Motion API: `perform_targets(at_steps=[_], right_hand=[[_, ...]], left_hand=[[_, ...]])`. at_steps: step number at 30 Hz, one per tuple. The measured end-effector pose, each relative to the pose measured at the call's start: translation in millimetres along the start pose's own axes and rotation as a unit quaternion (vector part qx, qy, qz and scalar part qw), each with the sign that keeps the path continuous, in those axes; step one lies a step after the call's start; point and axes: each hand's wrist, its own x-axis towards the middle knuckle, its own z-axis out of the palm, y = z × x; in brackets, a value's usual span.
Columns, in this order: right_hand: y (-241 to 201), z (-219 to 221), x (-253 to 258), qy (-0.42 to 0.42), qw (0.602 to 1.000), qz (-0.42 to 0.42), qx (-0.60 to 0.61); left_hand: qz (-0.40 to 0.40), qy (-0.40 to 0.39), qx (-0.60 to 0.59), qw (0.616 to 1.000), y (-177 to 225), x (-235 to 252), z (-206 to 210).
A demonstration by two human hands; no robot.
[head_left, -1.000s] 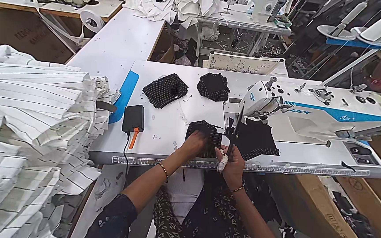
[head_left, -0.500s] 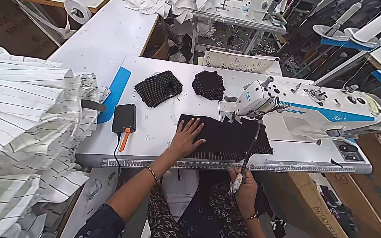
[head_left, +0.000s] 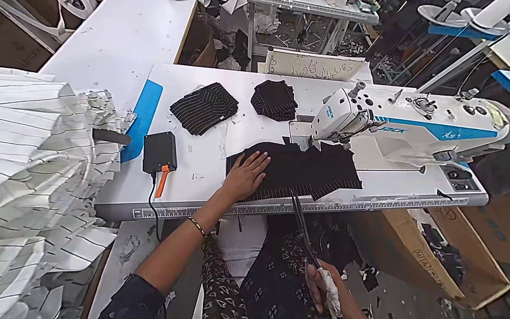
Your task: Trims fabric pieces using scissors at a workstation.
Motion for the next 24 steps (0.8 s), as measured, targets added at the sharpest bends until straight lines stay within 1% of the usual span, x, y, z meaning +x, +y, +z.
perform_targets(at_steps=[3, 5, 8, 12, 16, 20, 24], right_hand=[[8, -10, -12, 0.043, 0.999, 0.017, 0.017], [10, -12, -11, 0.056, 0.998, 0.038, -0.001], [-1, -7, 3, 0.022, 0.996, 0.056, -0.066], [-16, 3, 30, -0.017, 0.993, 0.062, -0.096], [-18, 1, 45, -0.020, 0.990, 0.065, -0.122], [-21, 0, 48, -0.014, 0.984, 0.070, -0.161], [-19, 5, 48, 0.015, 0.983, 0.044, -0.178]], left_hand=[[-0.027, 0.011, 0.011, 1.000, 3, 2, 3], [-0.040, 0.018, 0.016, 0.999, 7, 1, 5], [-0.049, 0.024, 0.017, 0.998, 14, -1, 9], [-0.053, 0.005, 0.013, 0.999, 20, -5, 8], [-0.050, -0.002, 0.011, 0.999, 21, -7, 6], [-0.049, -0.008, 0.009, 0.999, 21, -7, 6], [-0.046, -0.001, 0.010, 0.999, 20, -7, 7]])
